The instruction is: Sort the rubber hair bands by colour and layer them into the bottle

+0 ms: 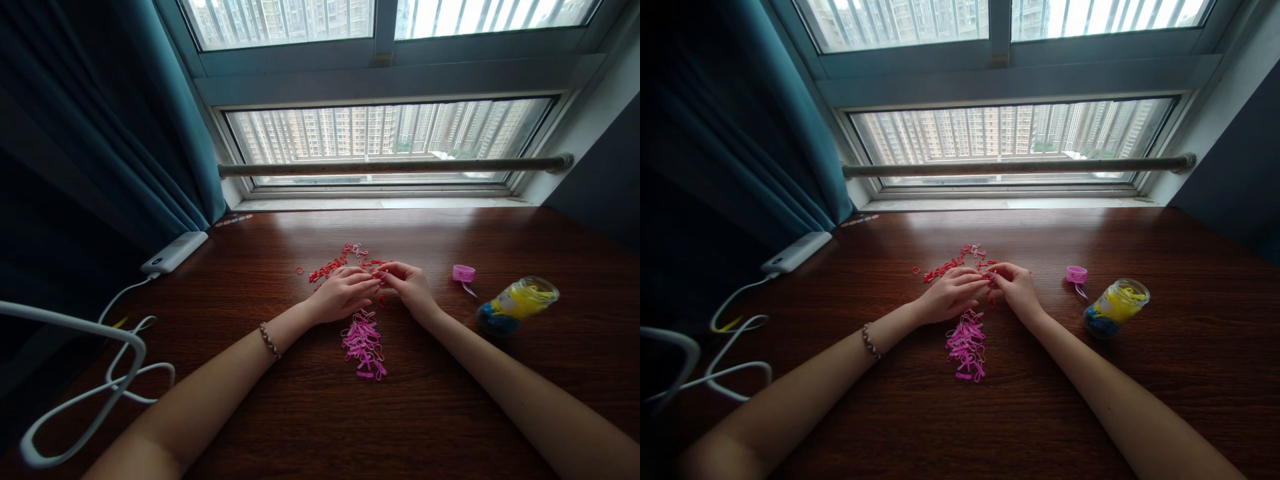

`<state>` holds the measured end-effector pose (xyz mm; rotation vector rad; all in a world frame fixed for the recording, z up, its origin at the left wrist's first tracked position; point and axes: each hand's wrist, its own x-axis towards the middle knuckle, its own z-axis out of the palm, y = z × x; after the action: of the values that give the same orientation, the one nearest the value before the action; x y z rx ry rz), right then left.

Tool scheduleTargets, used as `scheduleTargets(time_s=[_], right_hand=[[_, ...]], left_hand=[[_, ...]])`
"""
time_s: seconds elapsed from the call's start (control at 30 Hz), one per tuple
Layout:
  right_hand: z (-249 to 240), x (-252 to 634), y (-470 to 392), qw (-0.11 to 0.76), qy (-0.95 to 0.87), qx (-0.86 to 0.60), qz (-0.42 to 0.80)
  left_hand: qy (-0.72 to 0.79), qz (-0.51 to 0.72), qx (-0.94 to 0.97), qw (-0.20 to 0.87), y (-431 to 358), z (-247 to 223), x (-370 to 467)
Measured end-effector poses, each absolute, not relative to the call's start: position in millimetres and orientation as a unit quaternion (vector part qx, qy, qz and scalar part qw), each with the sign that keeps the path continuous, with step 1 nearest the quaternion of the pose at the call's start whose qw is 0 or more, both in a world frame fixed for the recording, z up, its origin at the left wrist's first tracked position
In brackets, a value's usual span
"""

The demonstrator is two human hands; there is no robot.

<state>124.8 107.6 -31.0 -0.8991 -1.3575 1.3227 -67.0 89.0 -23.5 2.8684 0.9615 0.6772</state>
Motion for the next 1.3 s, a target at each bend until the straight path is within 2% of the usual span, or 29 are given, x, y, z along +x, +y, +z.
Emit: scheduleTargets(time_s=[0.2,0.43,0.57,0.73,0.8,0.9,0.97,1.07,1.3], right_hand=[[-30,123,106,0.481,-0.536,-0.368,0.588],[-26,123,105,0.485,-0.61,-0.36,0.513],[-27,120,97,0.421,-0.713,-0.293,0.479],[-26,117,89,0.346,-0.801,-0.195,0.448],[-27,119,92,0.379,-0.797,-0.239,0.405],[-30,130,104,0.483,-0.718,-0.41,0.287],[-34,139,115,0.512,-0.652,-0.518,0.211],[-41,148,128,0.463,-0.649,-0.585,0.152],[-50,144,126,0.341,-0.733,-0.586,0.063]], left_hand=[[0.33,0.241,0.912,0.039,90,-25,-67],[0.43,0.307,0.849,0.007,96,-32,-70],[0.538,0.313,0.781,-0.048,102,-37,-77],[0.619,0.26,0.737,-0.078,107,-42,-80],[0.647,0.249,0.717,-0.074,107,-43,-80],[0.673,0.239,0.696,-0.068,107,-44,-80],[0.684,0.226,0.691,-0.065,108,-45,-81],[0.687,0.203,0.695,-0.065,107,-45,-81],[0.596,0.168,0.783,-0.054,103,-38,-72]])
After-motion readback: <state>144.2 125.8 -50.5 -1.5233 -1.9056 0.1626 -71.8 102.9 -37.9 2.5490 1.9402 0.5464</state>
